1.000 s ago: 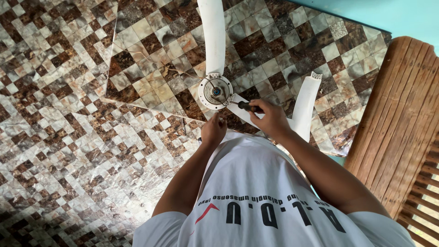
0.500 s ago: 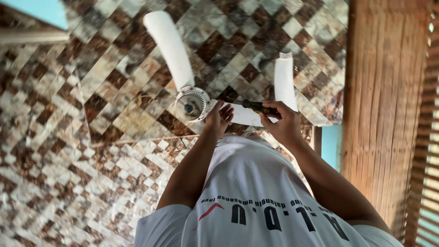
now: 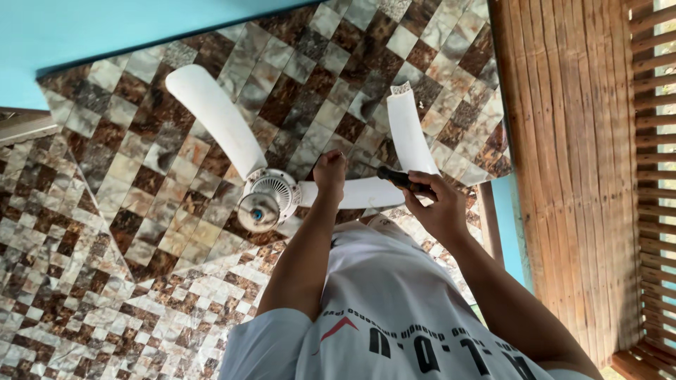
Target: The person uses a screwdriver to remove the screws securing the blades of a ceiling fan. They detach each blade one by one and set them aside on the tiled ceiling surface. The video shows the removal of three blades, leaving the fan motor housing exposed.
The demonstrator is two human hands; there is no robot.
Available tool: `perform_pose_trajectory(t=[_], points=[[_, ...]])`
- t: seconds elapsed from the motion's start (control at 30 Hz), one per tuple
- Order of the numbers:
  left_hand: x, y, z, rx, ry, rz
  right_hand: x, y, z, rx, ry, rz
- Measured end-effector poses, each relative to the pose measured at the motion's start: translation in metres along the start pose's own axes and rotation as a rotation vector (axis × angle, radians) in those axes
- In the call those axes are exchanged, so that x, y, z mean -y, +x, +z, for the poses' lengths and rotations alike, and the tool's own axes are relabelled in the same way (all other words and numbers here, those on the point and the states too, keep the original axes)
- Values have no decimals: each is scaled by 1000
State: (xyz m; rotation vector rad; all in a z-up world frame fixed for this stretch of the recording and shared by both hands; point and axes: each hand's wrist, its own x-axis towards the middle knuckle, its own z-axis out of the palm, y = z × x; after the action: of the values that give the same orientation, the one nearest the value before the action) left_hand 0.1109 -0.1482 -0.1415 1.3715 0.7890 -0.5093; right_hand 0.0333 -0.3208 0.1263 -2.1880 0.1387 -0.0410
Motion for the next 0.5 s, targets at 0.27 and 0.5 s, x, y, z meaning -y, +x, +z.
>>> perform_pose_trajectory(t=[0.27, 0.5], points=[[-8, 42, 33, -138, 637, 291, -28, 22, -29, 52, -72, 35], [8, 44, 36, -199, 697, 398, -50, 25, -47, 67, -53, 48]])
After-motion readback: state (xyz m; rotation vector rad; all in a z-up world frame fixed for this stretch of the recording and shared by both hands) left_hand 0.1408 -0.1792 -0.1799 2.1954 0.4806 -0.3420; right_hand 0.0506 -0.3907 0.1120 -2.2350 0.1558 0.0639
